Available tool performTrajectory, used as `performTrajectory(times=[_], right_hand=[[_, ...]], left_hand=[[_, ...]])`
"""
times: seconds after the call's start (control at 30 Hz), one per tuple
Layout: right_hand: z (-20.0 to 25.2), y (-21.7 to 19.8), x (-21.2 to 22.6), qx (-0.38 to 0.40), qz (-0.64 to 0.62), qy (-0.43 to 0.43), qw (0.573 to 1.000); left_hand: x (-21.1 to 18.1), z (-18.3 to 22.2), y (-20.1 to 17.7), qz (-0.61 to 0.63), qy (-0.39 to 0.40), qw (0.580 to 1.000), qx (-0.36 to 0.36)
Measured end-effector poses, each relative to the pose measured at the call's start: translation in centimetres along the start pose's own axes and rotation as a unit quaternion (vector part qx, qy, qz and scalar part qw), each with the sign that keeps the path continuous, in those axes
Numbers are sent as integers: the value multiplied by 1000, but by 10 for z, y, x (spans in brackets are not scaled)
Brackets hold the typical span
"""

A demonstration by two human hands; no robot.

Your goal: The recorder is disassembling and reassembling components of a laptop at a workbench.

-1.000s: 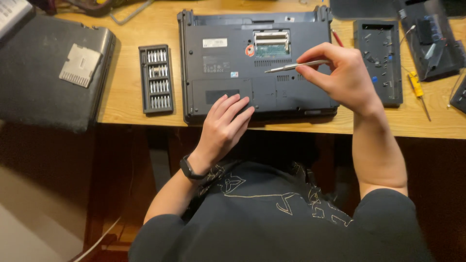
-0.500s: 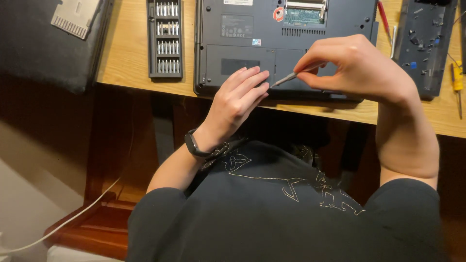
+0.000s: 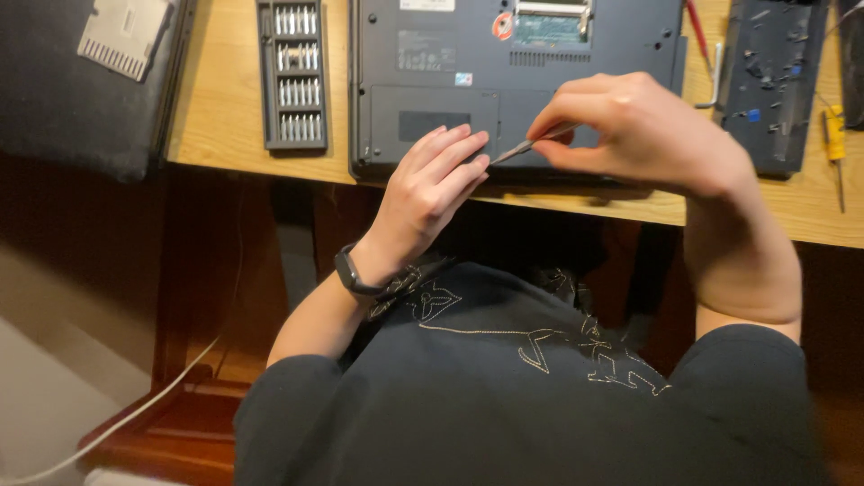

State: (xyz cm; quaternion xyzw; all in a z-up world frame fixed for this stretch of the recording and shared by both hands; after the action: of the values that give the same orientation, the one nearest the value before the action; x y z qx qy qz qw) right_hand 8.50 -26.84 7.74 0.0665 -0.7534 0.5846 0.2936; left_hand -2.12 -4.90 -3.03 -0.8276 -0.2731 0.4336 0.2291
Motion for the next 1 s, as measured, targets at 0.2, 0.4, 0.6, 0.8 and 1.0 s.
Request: performTrajectory(times=[0.2,0.4,0.6,0.8,1.0], right_hand=[[-2,3,-2,-15,-14,-4,1000],[-13,11,15,7,52,-48,997],[-21,0,23,37,41,-44,997],[-6,-4,9,27,16,-18,999],[12,-15,5,-12,31,-2,999]], left_hand=[[-3,-2,3,-5,8,1000,-10],[-7,-3,9,2,-34,999,-32],[-3,-1,13,11,-45,998,-41],[-7,-2,9,-9,-20,999,-50],[6,-10,-6,-94,63,993,13]])
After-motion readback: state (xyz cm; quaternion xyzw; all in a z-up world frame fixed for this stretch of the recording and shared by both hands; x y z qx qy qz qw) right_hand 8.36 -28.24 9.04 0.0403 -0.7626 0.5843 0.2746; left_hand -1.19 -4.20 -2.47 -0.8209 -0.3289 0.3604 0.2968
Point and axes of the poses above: each hand's wrist, its own z-axis away from the middle knuckle, its own y-axis out of the palm, x = y × z, the point moved 1 cm from there along -z, towards the middle knuckle, and after that the axes turned 10 degrees about -y, right-handed, at the moved point
